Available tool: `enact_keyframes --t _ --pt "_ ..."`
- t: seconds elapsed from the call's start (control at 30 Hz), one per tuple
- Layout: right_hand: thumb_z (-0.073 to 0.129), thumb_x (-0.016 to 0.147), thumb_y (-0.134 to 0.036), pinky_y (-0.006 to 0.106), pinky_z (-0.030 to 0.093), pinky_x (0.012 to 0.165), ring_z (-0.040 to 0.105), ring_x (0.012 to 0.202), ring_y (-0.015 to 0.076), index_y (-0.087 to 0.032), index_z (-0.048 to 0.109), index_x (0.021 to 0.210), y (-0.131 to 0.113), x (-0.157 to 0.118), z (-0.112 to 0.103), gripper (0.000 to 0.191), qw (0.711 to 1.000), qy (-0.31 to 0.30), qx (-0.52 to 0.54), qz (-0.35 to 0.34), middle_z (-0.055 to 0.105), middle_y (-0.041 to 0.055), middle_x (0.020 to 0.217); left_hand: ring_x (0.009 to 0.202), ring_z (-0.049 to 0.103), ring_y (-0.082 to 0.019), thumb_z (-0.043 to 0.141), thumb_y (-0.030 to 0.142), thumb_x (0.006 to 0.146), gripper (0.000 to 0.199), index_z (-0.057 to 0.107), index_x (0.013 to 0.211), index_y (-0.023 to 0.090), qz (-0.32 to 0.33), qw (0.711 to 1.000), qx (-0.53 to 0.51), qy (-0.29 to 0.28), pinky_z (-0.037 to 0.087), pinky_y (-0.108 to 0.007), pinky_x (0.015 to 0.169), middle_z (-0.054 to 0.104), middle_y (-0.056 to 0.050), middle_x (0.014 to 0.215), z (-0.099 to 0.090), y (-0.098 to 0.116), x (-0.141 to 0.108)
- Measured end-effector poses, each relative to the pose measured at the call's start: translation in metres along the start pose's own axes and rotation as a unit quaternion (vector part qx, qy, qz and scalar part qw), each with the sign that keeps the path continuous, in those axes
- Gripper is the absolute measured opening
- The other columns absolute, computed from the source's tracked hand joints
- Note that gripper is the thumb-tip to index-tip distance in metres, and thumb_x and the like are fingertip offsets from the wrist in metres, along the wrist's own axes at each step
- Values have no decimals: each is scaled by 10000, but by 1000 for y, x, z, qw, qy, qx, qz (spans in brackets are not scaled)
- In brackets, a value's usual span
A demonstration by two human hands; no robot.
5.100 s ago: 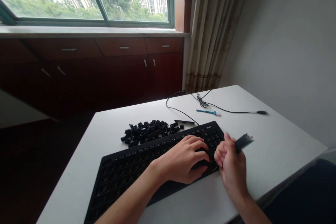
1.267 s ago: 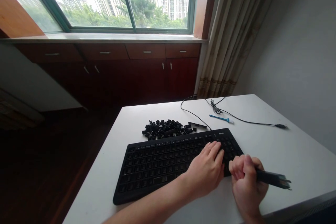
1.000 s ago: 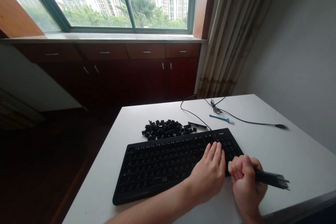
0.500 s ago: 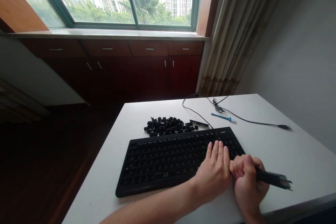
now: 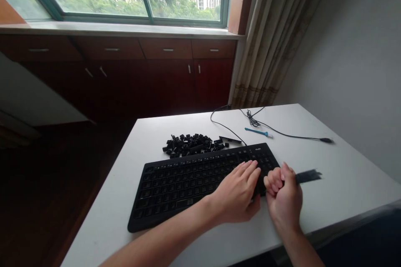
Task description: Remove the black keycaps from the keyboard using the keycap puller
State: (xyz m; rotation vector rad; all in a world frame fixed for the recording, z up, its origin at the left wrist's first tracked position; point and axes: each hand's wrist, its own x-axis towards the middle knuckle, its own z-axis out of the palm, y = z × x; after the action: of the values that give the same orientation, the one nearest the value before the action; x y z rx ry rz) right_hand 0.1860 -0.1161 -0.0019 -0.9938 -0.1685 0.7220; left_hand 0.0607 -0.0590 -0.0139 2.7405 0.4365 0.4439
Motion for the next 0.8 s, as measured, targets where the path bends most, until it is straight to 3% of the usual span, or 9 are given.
enact_keyframes --t 0.13,0.37,0.53,0.67,0.8 --pt "660 957 -371 233 247 404 269 456 75 -200 378 609 3 1 1 480 1000 -14 -11 -13 328 -79 524 1523 314 -328 590 399 892 729 407 1481 11 -10 999 -48 6 230 -478 1286 374 -230 1602 3 -4 -1" --pt "623 982 -419 235 326 465 349 489 83 -213 413 677 14 -10 4 424 992 -74 -65 -76 369 -79 578 1497 373 -272 615 348 907 654 445 1469 58 -26 997 -75 19 245 -446 1288 442 -192 1569 6 -10 0" --pt "579 996 -440 263 421 551 447 550 120 -229 462 760 22 -19 6 337 964 -107 -187 -154 434 -60 619 1557 231 -303 499 331 996 610 376 1525 53 -16 1000 -23 5 215 -482 1291 376 -205 1608 7 -8 0" --pt "516 1026 -369 282 502 638 596 666 161 -216 554 830 23 -26 0 251 902 -166 -320 -236 607 18 749 1573 112 -351 389 320 1049 574 352 1538 21 -3 998 59 -4 155 -531 1292 332 -221 1625 5 -3 -3" --pt "566 986 -319 303 564 689 726 762 221 -211 611 999 29 -13 -14 118 759 -255 -436 -410 735 77 872 1571 123 -351 388 375 1053 679 232 1571 -36 16 993 120 -3 158 -472 1297 277 -234 1643 5 -1 -9"
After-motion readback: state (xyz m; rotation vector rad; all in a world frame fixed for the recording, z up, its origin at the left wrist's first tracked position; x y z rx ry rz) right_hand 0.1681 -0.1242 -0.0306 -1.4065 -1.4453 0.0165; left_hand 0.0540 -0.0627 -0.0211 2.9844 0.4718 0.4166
